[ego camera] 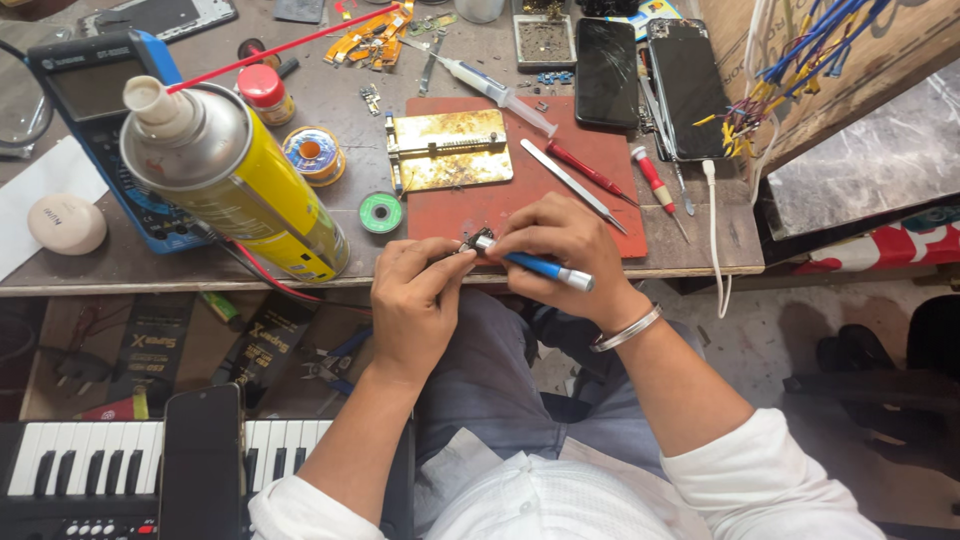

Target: The person holds a disassembled phone motherboard and uses a blue-handled brush to scrub its surface, switching to tweezers to pick at components on the board. They continue brushing and probing the board over a red work mat, at one point reaching across the cluttered bench before resuming cleaning the board.

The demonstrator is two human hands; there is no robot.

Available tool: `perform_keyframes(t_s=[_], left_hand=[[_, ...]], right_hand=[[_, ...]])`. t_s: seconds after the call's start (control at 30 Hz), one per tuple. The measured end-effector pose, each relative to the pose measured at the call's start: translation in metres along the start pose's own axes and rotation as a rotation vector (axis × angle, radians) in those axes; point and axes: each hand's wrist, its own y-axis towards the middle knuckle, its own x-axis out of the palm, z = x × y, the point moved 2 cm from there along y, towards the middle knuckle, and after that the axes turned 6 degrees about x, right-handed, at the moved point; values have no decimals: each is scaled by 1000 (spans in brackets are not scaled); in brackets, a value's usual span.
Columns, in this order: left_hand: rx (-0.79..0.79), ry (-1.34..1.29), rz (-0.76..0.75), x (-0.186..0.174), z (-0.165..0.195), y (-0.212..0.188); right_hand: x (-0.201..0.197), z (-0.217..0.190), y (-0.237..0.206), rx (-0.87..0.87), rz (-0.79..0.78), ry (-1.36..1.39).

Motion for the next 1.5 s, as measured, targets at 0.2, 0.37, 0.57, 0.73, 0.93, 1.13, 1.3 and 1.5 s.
perform_keyframes(t_s=[0.2, 0.37, 0.57, 0.73, 0.93, 1.13, 1.3, 1.5], left_hand=[[-5, 7, 0, -1, 0, 0], [-3, 2, -3, 0, 0, 0], [-3, 5, -8, 0, 0, 0], [-5, 0, -10, -1, 0, 0], [-9, -3, -17, -1, 1, 0], [-11, 5, -16, -1, 1, 0], [-5, 10, -15, -1, 1, 0], [-7, 10, -12, 1, 0, 0]], right_hand=[[0, 0, 0, -7, -3, -30], [-1, 1, 1, 21, 32, -25], [-3, 0, 1, -22, -37, 28], [-1, 1, 2, -1, -2, -1], [-3, 1, -2, 67, 78, 106], [0, 0, 0, 5, 82, -4], [0, 0, 0, 67, 129, 3], [0, 1, -1, 71, 176, -54]])
